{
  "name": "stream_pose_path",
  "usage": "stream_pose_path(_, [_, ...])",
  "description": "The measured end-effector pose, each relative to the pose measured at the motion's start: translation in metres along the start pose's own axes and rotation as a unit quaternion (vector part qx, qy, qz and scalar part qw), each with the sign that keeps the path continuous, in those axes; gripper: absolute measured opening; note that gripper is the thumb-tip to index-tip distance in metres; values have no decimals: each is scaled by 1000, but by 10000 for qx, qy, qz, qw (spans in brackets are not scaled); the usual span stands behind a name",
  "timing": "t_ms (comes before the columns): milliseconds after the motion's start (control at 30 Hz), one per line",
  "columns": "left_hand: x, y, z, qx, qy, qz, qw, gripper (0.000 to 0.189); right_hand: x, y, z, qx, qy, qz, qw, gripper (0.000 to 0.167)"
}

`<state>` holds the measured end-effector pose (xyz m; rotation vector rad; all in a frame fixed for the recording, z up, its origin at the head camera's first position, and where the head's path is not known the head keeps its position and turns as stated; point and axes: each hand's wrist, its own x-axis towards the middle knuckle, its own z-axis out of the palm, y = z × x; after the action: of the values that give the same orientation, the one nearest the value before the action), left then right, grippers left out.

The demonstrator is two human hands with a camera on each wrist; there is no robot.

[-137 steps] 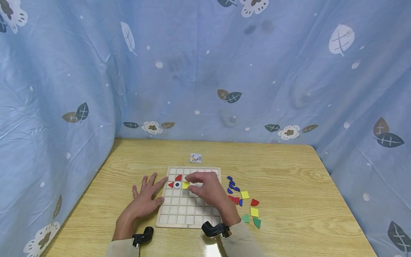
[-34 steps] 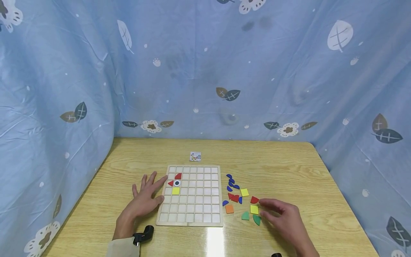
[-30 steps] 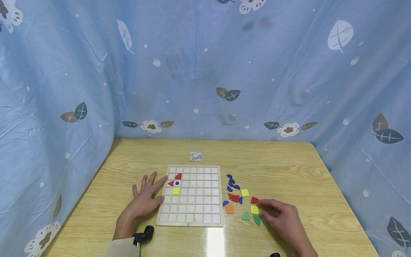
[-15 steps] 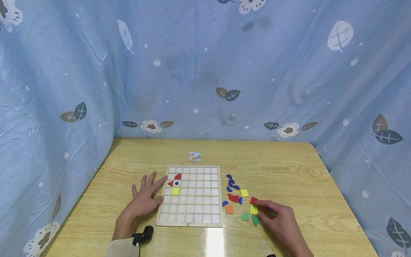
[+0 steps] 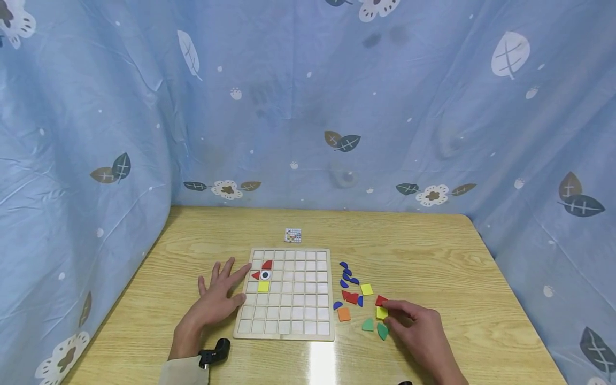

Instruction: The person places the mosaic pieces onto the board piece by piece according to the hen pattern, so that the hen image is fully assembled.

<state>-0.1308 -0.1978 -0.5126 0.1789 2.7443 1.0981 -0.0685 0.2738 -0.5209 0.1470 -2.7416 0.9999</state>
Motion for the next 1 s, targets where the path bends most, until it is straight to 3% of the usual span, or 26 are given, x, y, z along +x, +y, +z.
stream_pose_path(233, [-1,1,-1,18,0,-29,10000,73,8,-14,-8,430,60,-369,9984,36])
stream_pose_path(400, [-1,1,-2,12,13,-25,10000,74,19,-29,-5,428,-20,-615,9972,35])
stream_pose_path(567, [-1,0,-1,12,12,5,10000,74,30,-45,7,666,-105,-855,9941,31])
stream_pose_path(767, [0,0,0,16,3,3,10000,73,44,-63,25,1234,-251,-1334,9830,31])
stream_pose_path(1000, [1,1,0,21,-28,-12,10000,73,60,-83,44,1546,-631,-1468,9750,27])
